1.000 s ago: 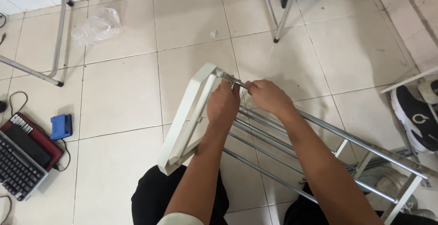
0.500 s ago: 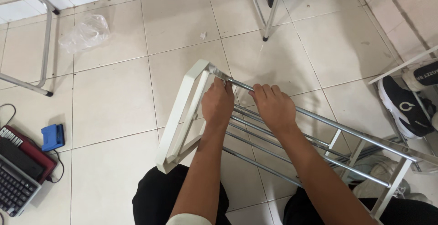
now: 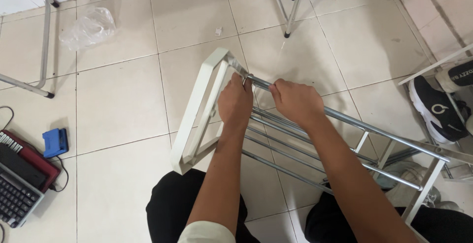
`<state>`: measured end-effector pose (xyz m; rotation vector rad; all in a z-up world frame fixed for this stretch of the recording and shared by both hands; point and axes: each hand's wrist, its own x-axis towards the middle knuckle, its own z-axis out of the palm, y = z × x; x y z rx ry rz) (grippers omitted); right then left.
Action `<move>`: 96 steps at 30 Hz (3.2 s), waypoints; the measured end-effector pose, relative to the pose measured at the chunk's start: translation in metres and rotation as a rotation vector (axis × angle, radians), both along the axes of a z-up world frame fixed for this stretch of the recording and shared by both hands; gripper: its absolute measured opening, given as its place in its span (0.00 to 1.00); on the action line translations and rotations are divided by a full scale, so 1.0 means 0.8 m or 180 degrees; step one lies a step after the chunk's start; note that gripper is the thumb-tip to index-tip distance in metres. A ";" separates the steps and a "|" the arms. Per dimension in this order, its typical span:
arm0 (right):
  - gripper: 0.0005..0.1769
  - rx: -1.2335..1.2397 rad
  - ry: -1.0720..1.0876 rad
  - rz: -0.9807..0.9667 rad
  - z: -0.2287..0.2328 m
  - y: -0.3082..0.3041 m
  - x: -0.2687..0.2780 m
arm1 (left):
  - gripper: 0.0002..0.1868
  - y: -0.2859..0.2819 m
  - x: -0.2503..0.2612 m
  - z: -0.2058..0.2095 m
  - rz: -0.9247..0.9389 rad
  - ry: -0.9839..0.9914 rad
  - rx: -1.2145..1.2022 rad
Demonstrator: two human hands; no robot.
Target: The person assembles a metal rack by inserting horizontal metal rods into the slots of two vertical white frames. The person repeatedly picks up rods and secures them between the frames to form a ladder-like structure.
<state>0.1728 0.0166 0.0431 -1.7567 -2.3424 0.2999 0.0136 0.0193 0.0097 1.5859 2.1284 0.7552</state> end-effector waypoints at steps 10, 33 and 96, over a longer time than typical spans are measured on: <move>0.19 -0.0348 -0.0323 0.0091 -0.016 0.007 0.012 | 0.13 -0.003 0.000 -0.008 -0.0159 -0.0057 -0.0140; 0.20 0.1484 -0.0286 -0.1491 -0.034 -0.152 0.129 | 0.13 -0.003 -0.002 -0.019 -0.0167 0.0259 -0.0103; 0.15 0.1592 0.2289 -0.3132 -0.053 -0.168 0.279 | 0.32 -0.110 0.091 0.047 -0.1407 0.2928 -0.0047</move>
